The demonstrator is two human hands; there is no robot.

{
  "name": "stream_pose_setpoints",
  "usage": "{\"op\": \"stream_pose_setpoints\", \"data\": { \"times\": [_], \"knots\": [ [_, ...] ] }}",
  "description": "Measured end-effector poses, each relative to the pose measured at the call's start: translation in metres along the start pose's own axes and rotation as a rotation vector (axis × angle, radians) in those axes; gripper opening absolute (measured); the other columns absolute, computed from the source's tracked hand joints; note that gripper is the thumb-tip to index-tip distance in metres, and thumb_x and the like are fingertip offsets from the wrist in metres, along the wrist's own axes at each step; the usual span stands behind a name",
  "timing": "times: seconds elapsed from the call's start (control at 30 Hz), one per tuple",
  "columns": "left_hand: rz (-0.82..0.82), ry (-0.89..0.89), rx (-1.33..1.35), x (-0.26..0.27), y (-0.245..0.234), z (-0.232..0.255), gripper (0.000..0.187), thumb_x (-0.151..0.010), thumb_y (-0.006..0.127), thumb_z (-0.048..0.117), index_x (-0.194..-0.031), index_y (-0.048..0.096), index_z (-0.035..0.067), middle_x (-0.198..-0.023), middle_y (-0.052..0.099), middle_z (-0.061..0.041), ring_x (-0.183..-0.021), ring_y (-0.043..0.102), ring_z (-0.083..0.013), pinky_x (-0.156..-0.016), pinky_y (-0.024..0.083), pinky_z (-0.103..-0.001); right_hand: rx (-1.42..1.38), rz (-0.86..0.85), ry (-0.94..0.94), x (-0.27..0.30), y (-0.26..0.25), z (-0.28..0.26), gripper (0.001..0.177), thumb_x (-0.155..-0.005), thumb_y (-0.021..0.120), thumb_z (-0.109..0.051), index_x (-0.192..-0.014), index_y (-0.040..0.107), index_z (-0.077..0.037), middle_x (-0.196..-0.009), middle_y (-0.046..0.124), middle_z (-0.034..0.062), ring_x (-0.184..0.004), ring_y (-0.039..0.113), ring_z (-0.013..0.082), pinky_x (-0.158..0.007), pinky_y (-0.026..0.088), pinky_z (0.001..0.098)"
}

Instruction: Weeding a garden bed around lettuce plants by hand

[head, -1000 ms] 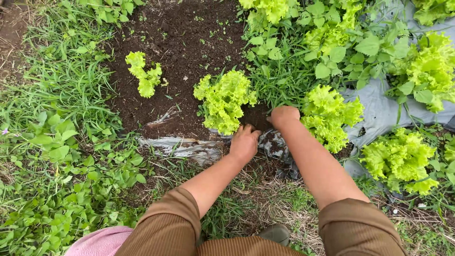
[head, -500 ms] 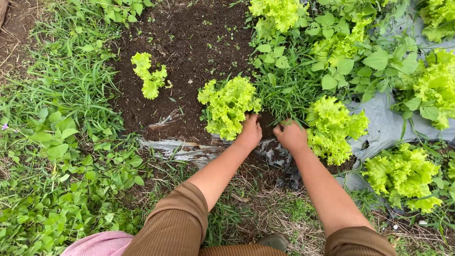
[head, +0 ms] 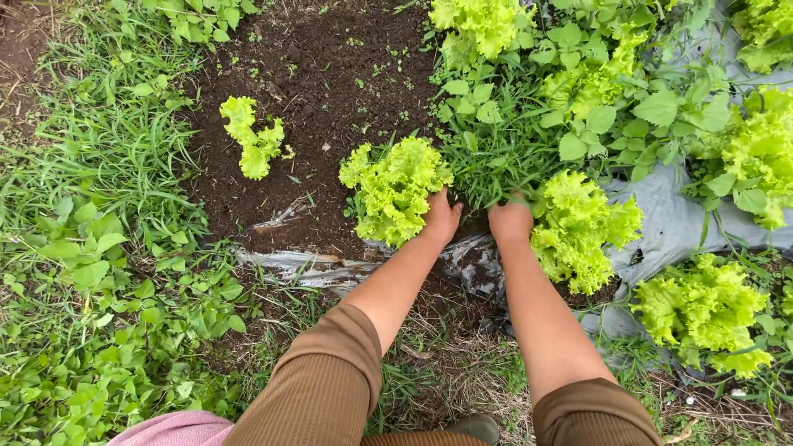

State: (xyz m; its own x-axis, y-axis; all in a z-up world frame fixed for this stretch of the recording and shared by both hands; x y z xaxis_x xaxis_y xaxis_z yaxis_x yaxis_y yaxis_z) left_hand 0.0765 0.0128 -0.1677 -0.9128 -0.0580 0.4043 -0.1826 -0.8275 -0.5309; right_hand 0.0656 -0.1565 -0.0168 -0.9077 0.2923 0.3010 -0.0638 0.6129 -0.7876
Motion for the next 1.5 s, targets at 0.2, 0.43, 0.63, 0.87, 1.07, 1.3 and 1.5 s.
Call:
{"op": "stream_pose_setpoints", "data": {
  "times": [0.2, 0.43, 0.63, 0.87, 1.07, 1.3, 1.5],
  "knots": [
    [-0.013, -0.148, 0.04, -0.011, -0.011, -0.002, 0.042, -0.108, 0.051, 0.03, -0.145, 0.047, 0.012, -0.136, 0.05, -0.028, -0.128, 0.059, -0.048, -0.111, 0.033, -0.071, 0.419, -0.166, -0.053, 0.006, 0.012, 0.008, 0.052, -0.109, 0.042, -0.021, -0.151, 0.038, 0.01, -0.12, 0.065, 0.0362, -0.1, 0.071, 0.0491, -0.077, 0.064, 0.0637],
    [0.105, -0.247, 0.11, -0.042, 0.029, -0.058, 0.045, -0.107, 0.048, 0.03, -0.151, 0.041, 0.02, -0.121, 0.057, -0.016, -0.123, 0.06, -0.0377, -0.098, 0.05, -0.066, -0.096, 0.033, -0.086, 0.055, -0.03, -0.026, 0.048, -0.111, 0.053, -0.032, -0.133, 0.059, 0.01, -0.119, 0.062, 0.0359, -0.109, 0.063, 0.0544, -0.083, 0.059, 0.0673],
    [0.243, -0.161, 0.096, -0.007, -0.018, -0.027, 0.024, -0.096, 0.055, 0.037, -0.103, 0.067, 0.017, -0.099, 0.066, -0.015, -0.105, 0.07, -0.0359, -0.087, 0.057, -0.054, 0.034, -0.057, -0.012, 0.0, 0.024, -0.024, 0.066, -0.095, 0.066, -0.02, -0.154, 0.04, -0.005, -0.147, 0.04, 0.0323, -0.129, 0.051, 0.0567, -0.102, 0.053, 0.0703],
    [0.426, 0.052, 0.117, -0.004, -0.027, -0.015, 0.019, -0.087, 0.066, 0.02, -0.091, 0.072, 0.003, -0.086, 0.071, -0.025, -0.097, 0.071, -0.0446, -0.082, 0.057, -0.057, 0.299, -0.138, -0.188, -0.021, 0.026, -0.055, 0.043, -0.102, 0.057, -0.043, -0.131, 0.061, -0.011, -0.102, 0.066, 0.024, -0.098, 0.069, 0.0531, -0.079, 0.059, 0.0673],
    [0.381, 0.051, 0.089, 0.022, -0.082, 0.034, 0.022, -0.088, 0.066, 0.028, -0.093, 0.07, 0.006, -0.084, 0.073, -0.019, -0.095, 0.073, -0.0416, -0.089, 0.058, -0.051, 0.399, -0.151, -0.063, -0.031, 0.048, -0.039, 0.037, -0.097, 0.047, -0.041, -0.122, 0.056, -0.015, -0.108, 0.069, 0.0218, -0.1, 0.071, 0.0496, -0.083, 0.057, 0.0657],
    [0.426, -0.026, 0.295, 0.007, -0.043, -0.009, 0.023, -0.09, 0.061, 0.02, -0.101, 0.067, 0.0, -0.092, 0.072, -0.029, -0.101, 0.068, -0.0504, -0.095, 0.052, -0.058, 0.201, -0.042, -0.072, 0.011, 0.029, -0.019, 0.037, -0.105, 0.049, -0.033, -0.116, 0.06, 0.0, -0.095, 0.068, 0.0261, -0.097, 0.069, 0.053, -0.082, 0.059, 0.0676],
    [0.324, -0.14, 0.325, 0.001, -0.038, -0.027, 0.026, -0.092, 0.063, 0.034, -0.096, 0.068, 0.009, -0.091, 0.075, -0.02, -0.103, 0.072, -0.0397, -0.093, 0.055, -0.048, -0.264, 0.092, 0.055, 0.058, -0.037, -0.017, 0.063, -0.111, 0.051, -0.038, -0.083, 0.067, 0.015, -0.075, 0.063, 0.0399, -0.075, 0.067, 0.0538, -0.059, 0.044, 0.0628]
  ]
}}
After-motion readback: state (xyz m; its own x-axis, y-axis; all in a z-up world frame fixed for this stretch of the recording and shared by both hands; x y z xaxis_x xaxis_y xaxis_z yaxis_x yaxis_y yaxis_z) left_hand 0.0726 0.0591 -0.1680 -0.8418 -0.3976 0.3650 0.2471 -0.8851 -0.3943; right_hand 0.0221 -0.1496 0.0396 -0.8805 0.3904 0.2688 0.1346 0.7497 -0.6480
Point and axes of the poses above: each hand's wrist, its own x-axis away from the middle knuckle, its own y-axis out of the palm, z = x × y, the point moved 8 cm from there along -x, towards the middle knuckle
